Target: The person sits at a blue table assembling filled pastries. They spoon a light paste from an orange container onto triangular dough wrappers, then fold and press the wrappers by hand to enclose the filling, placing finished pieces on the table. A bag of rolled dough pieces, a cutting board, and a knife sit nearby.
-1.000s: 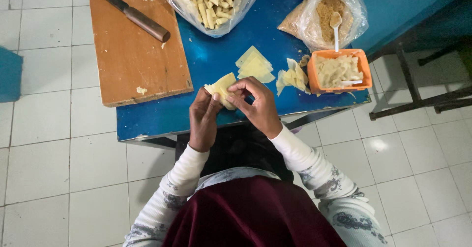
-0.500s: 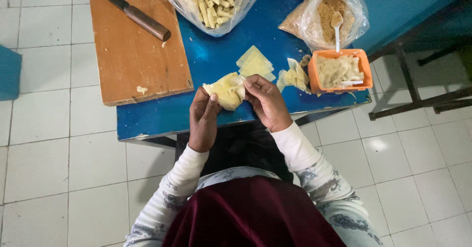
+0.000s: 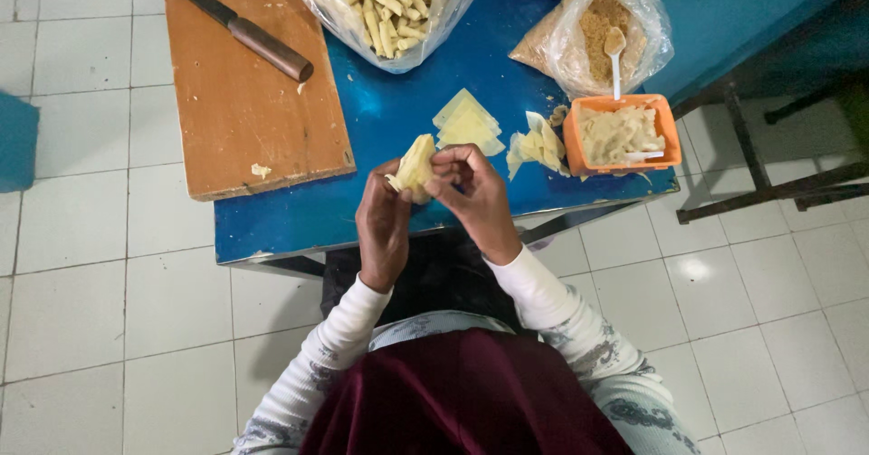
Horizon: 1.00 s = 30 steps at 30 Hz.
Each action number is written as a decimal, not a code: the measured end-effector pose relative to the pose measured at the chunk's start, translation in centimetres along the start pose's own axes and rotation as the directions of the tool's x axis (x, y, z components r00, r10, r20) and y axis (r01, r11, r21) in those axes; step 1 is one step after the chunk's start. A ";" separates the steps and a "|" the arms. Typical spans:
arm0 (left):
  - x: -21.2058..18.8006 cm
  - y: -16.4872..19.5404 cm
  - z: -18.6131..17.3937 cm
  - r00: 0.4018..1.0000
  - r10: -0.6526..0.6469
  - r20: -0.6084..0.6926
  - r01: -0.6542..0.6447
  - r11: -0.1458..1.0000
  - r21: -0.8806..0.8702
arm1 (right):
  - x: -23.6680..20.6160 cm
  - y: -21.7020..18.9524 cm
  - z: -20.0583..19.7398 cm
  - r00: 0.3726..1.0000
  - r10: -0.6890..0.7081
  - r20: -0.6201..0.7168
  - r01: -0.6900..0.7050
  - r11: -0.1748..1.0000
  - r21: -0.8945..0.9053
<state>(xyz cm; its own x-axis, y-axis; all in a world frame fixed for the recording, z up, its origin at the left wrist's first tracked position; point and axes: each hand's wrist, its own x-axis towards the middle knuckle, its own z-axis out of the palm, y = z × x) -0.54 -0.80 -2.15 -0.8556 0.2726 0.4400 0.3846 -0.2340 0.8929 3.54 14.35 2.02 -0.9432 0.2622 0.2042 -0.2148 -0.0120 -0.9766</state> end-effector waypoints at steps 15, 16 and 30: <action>-0.1 -0.6 -0.9 0.968 -0.248 -0.030 0.160 0.711 -0.685 | 0.3 3.6 -3.7 0.948 0.318 -0.028 -0.197 0.654 0.731; -0.1 -0.5 -1.0 0.964 -0.262 -0.030 0.166 0.691 -0.703 | 0.2 3.5 -4.1 0.948 0.317 -0.036 -0.194 0.663 0.723; -0.1 -0.3 -0.8 0.952 -0.304 -0.043 0.183 0.673 -0.717 | -0.4 3.0 -9.5 0.967 0.175 -0.188 -0.085 0.909 0.409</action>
<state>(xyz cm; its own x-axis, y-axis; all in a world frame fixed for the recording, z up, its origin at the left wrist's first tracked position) -0.88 -1.54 -2.51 -0.9462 0.2903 0.1428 -0.1458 -0.7766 0.6128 5.64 23.37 -1.63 -0.9016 0.4324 0.0142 -0.2190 -0.4278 -0.8769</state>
